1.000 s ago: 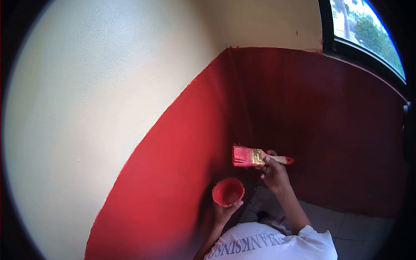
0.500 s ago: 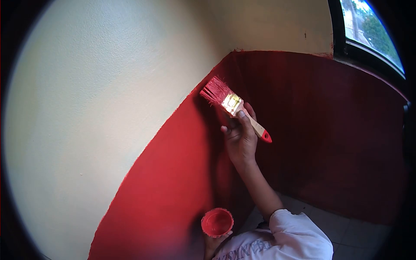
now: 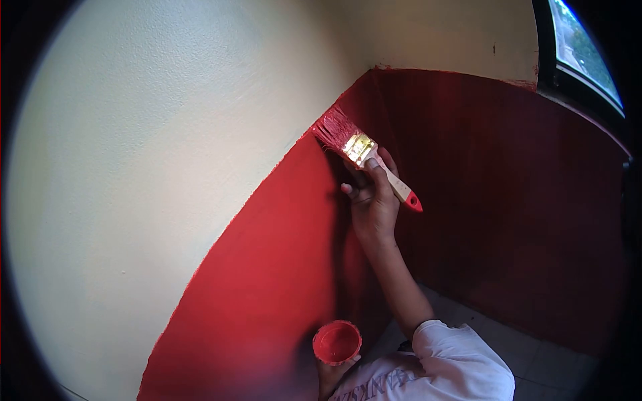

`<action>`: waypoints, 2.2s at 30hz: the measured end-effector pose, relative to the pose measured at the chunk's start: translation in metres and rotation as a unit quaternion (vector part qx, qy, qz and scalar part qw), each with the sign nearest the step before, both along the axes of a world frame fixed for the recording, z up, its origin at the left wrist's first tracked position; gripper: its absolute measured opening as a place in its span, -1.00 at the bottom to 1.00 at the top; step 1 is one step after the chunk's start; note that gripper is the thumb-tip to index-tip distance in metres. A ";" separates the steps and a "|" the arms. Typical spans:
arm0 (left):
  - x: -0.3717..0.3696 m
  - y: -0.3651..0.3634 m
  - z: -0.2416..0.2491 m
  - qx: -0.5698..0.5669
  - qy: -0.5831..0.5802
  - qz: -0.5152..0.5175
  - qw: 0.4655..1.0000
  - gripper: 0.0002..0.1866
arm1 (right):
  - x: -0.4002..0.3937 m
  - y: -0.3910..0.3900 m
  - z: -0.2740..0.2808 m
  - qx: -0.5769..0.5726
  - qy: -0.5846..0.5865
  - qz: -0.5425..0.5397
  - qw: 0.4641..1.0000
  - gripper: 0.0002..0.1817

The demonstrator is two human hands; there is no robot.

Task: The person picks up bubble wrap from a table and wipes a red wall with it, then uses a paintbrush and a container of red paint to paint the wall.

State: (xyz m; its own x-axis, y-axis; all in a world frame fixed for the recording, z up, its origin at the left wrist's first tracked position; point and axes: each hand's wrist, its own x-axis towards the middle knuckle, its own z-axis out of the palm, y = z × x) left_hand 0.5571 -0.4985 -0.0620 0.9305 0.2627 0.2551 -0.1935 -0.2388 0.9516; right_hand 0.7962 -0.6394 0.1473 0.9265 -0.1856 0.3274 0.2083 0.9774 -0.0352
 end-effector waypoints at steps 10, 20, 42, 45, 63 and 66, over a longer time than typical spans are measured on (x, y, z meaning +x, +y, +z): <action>0.002 0.002 0.010 0.002 0.018 -0.021 1.000 -0.27 | -0.004 -0.005 0.002 -0.031 0.026 -0.007 0.999 -0.52; 0.003 -0.026 0.042 -0.053 0.063 -0.052 0.995 -0.26 | -0.001 -0.014 -0.016 -0.123 0.136 0.007 0.983 -0.54; 0.046 0.009 0.044 -0.038 0.118 -0.076 0.989 -0.29 | 0.057 -0.002 -0.045 -0.153 0.122 0.019 0.980 -0.54; 0.046 0.006 0.047 -0.051 0.110 -0.061 0.991 -0.29 | 0.076 0.013 -0.004 -0.076 0.070 0.045 0.994 -0.52; 0.038 -0.005 0.042 -0.060 0.080 -0.011 0.995 -0.28 | 0.081 0.042 0.014 -0.099 0.091 0.069 0.989 -0.48; 0.039 -0.004 0.040 -0.048 0.074 -0.009 0.996 -0.29 | 0.077 0.041 -0.028 -0.130 0.127 0.069 0.981 -0.50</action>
State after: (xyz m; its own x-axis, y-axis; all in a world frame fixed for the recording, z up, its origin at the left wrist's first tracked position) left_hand 0.5958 -0.5022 -0.0221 0.9611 0.2616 0.0888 -0.0521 -0.1439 0.9882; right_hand 0.8728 -0.5987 0.1192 0.9948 0.0059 0.1020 0.0272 0.9468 -0.3206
